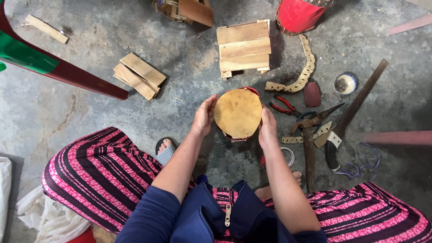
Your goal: Attaching and trimming a decorative leather band onto a small drum using scissors.
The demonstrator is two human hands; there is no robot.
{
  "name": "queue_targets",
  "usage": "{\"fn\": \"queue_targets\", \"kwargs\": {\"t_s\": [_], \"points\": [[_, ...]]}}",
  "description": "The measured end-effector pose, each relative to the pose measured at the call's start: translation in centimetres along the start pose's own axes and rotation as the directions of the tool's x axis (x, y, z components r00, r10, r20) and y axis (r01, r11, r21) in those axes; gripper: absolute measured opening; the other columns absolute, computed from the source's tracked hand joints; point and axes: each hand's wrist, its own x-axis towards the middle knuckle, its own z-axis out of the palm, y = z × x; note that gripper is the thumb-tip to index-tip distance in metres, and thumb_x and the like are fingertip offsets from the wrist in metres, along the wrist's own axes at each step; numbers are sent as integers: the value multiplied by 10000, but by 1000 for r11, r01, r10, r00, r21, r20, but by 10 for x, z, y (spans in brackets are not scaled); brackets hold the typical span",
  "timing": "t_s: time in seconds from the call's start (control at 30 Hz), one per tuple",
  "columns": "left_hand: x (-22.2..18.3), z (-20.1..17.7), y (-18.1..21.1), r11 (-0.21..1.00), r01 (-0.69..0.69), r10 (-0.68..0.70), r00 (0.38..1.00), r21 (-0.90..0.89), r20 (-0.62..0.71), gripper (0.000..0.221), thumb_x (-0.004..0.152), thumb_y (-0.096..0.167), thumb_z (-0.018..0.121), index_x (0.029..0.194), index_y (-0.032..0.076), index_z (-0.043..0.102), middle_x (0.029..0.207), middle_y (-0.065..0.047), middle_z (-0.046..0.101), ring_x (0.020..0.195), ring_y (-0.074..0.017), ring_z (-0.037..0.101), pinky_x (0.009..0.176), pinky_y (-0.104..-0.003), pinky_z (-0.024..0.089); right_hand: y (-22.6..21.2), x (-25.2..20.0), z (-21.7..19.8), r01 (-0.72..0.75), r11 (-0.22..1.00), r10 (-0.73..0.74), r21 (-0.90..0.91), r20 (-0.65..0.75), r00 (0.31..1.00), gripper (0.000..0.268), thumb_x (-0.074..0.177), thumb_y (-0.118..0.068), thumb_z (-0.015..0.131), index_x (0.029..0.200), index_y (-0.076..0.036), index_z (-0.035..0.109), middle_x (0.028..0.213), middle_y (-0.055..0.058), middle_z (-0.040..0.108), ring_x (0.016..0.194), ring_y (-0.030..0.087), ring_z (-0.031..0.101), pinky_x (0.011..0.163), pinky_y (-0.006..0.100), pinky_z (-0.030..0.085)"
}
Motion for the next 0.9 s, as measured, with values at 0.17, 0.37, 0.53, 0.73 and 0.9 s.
{"fn": "queue_targets", "kwargs": {"t_s": [0.17, 0.37, 0.53, 0.73, 0.9], "points": [[-31, 24, 10, 931, -317, 323, 946, 182, -5, 460, 1092, 422, 456, 1443, 172, 617, 1495, -156, 562, 1431, -310, 453, 1128, -454, 450, 8, 8, -18, 97, 969, -95, -228, 23, 995, 418, 1053, -325, 645, 1375, -62, 607, 1228, 83, 644, 1104, 184, 633, 969, 346, 568], [-48, 34, 1, 832, -413, 419, 905, 370, 67, 456, 1116, 342, 411, 1548, 211, 476, 1534, -186, 509, 1458, -386, 395, 1193, -507, 364, -2, 4, -23, 321, 690, -288, -649, 160, 944, 531, 900, -251, 830, 1353, -40, 650, 1189, 173, 653, 1099, 295, 691, 938, 382, 568], [-61, 40, -1, 831, -401, 403, 912, 386, 81, 482, 1111, 287, 395, 1588, 219, 401, 1563, -213, 462, 1473, -418, 357, 1207, -543, 329, -13, 4, -23, 337, 599, -301, -727, 185, 935, 458, 883, -167, 794, 1314, -63, 681, 1120, 163, 647, 1011, 307, 713, 859, 375, 586], [-57, 35, -1, 765, -403, 393, 910, 502, 131, 533, 1087, 266, 467, 1608, 257, 354, 1581, -212, 433, 1479, -422, 353, 1220, -543, 305, -23, -1, -12, 332, 689, -311, -644, 150, 938, 362, 946, -141, 710, 1301, -74, 688, 1023, 151, 694, 890, 259, 729, 751, 343, 607], [-55, 30, 9, 805, -331, 351, 935, 493, 55, 575, 1072, 383, 509, 1611, 277, 338, 1555, -206, 473, 1459, -420, 392, 1205, -538, 341, 9, 59, -48, 280, 748, -373, -602, -32, 927, 231, 1006, -169, 654, 1216, -125, 737, 1043, 127, 733, 936, 183, 701, 812, 300, 571]]}}
